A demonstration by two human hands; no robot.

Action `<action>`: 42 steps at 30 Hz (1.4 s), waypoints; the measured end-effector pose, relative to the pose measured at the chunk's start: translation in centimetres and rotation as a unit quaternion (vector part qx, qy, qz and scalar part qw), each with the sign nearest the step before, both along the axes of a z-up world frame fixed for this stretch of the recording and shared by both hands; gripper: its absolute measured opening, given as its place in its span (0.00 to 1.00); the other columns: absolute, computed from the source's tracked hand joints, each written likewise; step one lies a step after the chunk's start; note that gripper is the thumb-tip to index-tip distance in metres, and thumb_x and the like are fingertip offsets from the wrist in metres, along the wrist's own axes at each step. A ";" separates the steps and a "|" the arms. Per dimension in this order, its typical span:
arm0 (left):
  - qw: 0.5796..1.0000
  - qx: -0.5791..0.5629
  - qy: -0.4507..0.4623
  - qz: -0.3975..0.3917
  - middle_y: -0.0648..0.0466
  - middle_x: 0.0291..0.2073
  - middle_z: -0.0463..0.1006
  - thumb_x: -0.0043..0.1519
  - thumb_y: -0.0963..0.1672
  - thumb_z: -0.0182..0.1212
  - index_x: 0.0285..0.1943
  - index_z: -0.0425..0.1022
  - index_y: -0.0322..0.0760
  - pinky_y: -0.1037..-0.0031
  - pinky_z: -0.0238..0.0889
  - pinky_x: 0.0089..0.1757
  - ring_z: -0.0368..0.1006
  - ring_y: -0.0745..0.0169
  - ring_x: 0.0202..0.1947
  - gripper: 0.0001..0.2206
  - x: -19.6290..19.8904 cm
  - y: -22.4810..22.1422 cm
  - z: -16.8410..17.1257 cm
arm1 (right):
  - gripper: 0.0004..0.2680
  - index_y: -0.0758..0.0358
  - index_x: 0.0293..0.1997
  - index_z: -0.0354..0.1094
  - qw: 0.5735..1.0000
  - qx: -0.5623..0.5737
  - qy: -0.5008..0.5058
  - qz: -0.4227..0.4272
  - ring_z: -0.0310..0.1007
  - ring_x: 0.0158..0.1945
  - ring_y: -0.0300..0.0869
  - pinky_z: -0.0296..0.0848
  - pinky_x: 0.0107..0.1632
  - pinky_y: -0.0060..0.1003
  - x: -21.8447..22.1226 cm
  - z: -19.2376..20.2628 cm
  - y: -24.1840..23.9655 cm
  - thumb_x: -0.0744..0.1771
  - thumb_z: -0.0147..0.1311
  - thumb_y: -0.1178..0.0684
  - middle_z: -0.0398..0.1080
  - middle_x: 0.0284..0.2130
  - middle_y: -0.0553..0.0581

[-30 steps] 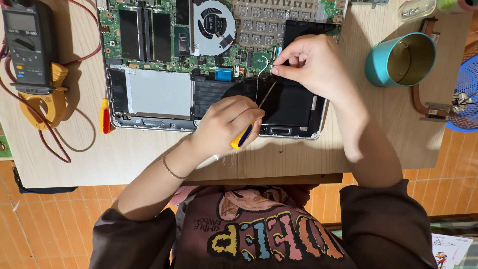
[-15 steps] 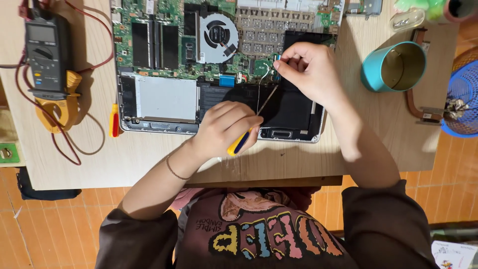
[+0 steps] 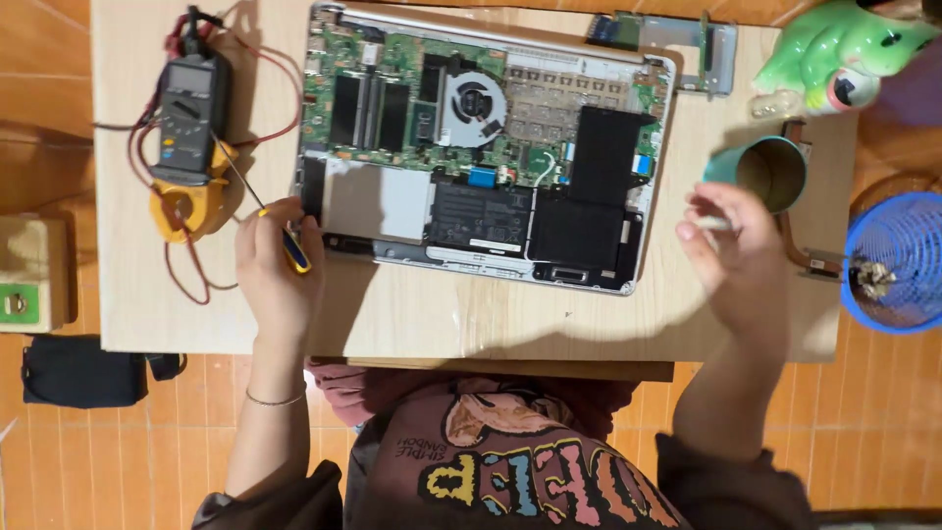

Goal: The person repairs a laptop by manipulating internal components such as the Wi-Fi card and cables.

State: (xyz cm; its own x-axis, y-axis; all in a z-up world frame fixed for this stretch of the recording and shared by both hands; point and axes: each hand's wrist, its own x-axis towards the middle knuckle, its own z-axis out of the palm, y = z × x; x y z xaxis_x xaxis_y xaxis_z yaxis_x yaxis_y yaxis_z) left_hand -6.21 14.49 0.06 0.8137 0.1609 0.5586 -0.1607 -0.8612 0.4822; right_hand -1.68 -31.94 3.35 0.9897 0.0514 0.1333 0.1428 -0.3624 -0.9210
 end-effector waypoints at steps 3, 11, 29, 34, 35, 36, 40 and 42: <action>1.000 -0.012 0.015 0.014 0.45 0.48 0.79 0.66 0.35 0.63 0.47 0.70 0.30 0.59 0.69 0.50 0.73 0.43 0.50 0.06 -1.1 0.9 -1.4 | 0.21 0.70 0.74 0.51 0.998 -0.061 0.006 -0.024 0.64 0.63 0.44 0.65 0.66 0.38 -1.6 -5.8 -0.3 0.72 0.54 0.58 0.65 0.63 0.61; 0.999 0.043 -0.002 0.001 0.44 0.44 0.79 0.62 0.36 0.63 0.45 0.72 0.31 0.57 0.68 0.49 0.73 0.40 0.50 0.07 -0.2 0.8 -1.0 | 0.24 0.72 0.75 0.48 0.992 0.032 -0.011 -0.124 0.69 0.59 0.40 0.68 0.60 0.34 0.5 -10.4 2.8 0.72 0.55 0.51 0.70 0.59 0.62; 0.997 -0.049 0.055 -0.004 0.43 0.28 0.78 0.62 0.42 0.64 0.41 0.72 0.33 0.55 0.67 0.38 0.74 0.39 0.35 0.07 6.3 2.6 -2.4 | 0.14 0.70 0.50 0.72 0.976 0.015 -0.048 -0.212 0.62 0.34 0.36 0.64 0.40 0.34 6.3 -12.0 5.6 0.70 0.57 0.46 0.68 0.29 0.53; 0.989 -0.123 0.078 0.039 0.43 0.30 0.79 0.65 0.45 0.64 0.40 0.72 0.33 0.59 0.68 0.37 0.76 0.42 0.32 0.10 6.5 2.3 -2.0 | 0.14 0.71 0.52 0.72 0.972 0.021 -0.090 -0.217 0.64 0.35 0.37 0.65 0.41 0.33 5.7 -11.6 5.5 0.69 0.57 0.47 0.71 0.32 0.53; 0.982 -0.157 0.082 0.058 0.43 0.29 0.79 0.65 0.46 0.63 0.40 0.72 0.33 0.61 0.68 0.38 0.76 0.43 0.31 0.10 6.3 2.1 -1.7 | 0.14 0.72 0.51 0.72 0.971 0.049 -0.107 -0.209 0.67 0.39 0.36 0.66 0.45 0.32 5.7 -11.9 5.1 0.70 0.57 0.48 0.72 0.36 0.52; 0.975 -0.191 0.085 0.078 0.43 0.29 0.79 0.65 0.46 0.63 0.39 0.72 0.33 0.63 0.68 0.38 0.76 0.45 0.30 0.11 6.2 1.9 -1.5 | 0.13 0.72 0.51 0.72 0.969 0.078 -0.123 -0.202 0.69 0.44 0.35 0.66 0.49 0.31 5.8 -12.3 4.6 0.70 0.56 0.48 0.73 0.40 0.52; 0.963 -0.241 0.102 0.069 0.44 0.28 0.77 0.67 0.46 0.61 0.39 0.70 0.32 0.65 0.69 0.39 0.75 0.45 0.29 0.12 5.5 1.6 -0.7 | 0.13 0.73 0.52 0.72 0.963 0.182 -0.068 -0.188 0.66 0.45 0.35 0.65 0.52 0.31 5.4 -12.6 3.4 0.71 0.56 0.49 0.73 0.40 0.52; 0.977 -0.194 0.072 0.047 0.44 0.29 0.78 0.66 0.46 0.62 0.39 0.70 0.31 0.64 0.68 0.38 0.75 0.47 0.29 0.11 5.3 1.3 -1.1 | 0.13 0.73 0.55 0.71 0.966 0.163 -0.060 -0.191 0.67 0.45 0.35 0.66 0.52 0.31 4.9 -12.1 3.3 0.70 0.55 0.50 0.73 0.41 0.52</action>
